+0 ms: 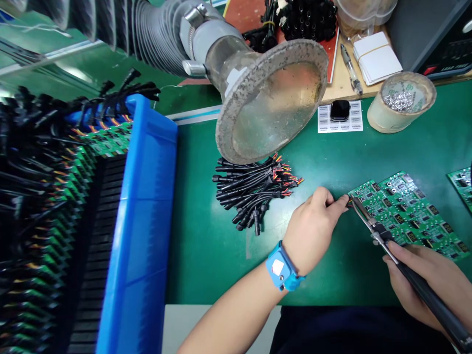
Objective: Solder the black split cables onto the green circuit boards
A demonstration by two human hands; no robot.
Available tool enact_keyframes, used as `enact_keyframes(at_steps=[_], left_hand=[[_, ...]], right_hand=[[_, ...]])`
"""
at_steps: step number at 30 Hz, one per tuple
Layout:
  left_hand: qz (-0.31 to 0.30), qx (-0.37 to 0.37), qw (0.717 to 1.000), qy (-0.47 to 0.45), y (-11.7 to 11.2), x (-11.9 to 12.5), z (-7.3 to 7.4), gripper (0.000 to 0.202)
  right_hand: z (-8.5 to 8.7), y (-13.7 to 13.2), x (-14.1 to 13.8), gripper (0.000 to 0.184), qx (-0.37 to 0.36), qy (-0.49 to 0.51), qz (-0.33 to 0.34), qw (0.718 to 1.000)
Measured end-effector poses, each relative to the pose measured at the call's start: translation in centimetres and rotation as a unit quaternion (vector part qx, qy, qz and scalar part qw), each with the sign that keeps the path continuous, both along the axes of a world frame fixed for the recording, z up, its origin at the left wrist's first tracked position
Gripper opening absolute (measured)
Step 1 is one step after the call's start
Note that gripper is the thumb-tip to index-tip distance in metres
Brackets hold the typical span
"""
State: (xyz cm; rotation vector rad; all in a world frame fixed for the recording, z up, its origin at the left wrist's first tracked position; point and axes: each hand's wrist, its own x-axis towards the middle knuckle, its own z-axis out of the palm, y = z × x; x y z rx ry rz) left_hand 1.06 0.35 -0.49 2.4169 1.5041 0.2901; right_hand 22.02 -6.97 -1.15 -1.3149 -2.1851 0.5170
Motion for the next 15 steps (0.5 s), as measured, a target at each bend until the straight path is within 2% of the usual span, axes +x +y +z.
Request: enact_keyframes(at_steps=[7, 15], left_hand=[[-0.031, 0.002, 0.999, 0.04, 0.5, -0.1, 0.7, 0.027], [-0.061, -0.011, 0.994, 0.085, 1.1, -0.1, 1.4, 0.025]], right_hand=[[0.1, 0.2, 0.0, 0.051, 0.046, 0.004, 0.024, 0.999], [0.0, 0.0, 0.1, 0.028, -0.012, -0.007, -0.006, 1.0]])
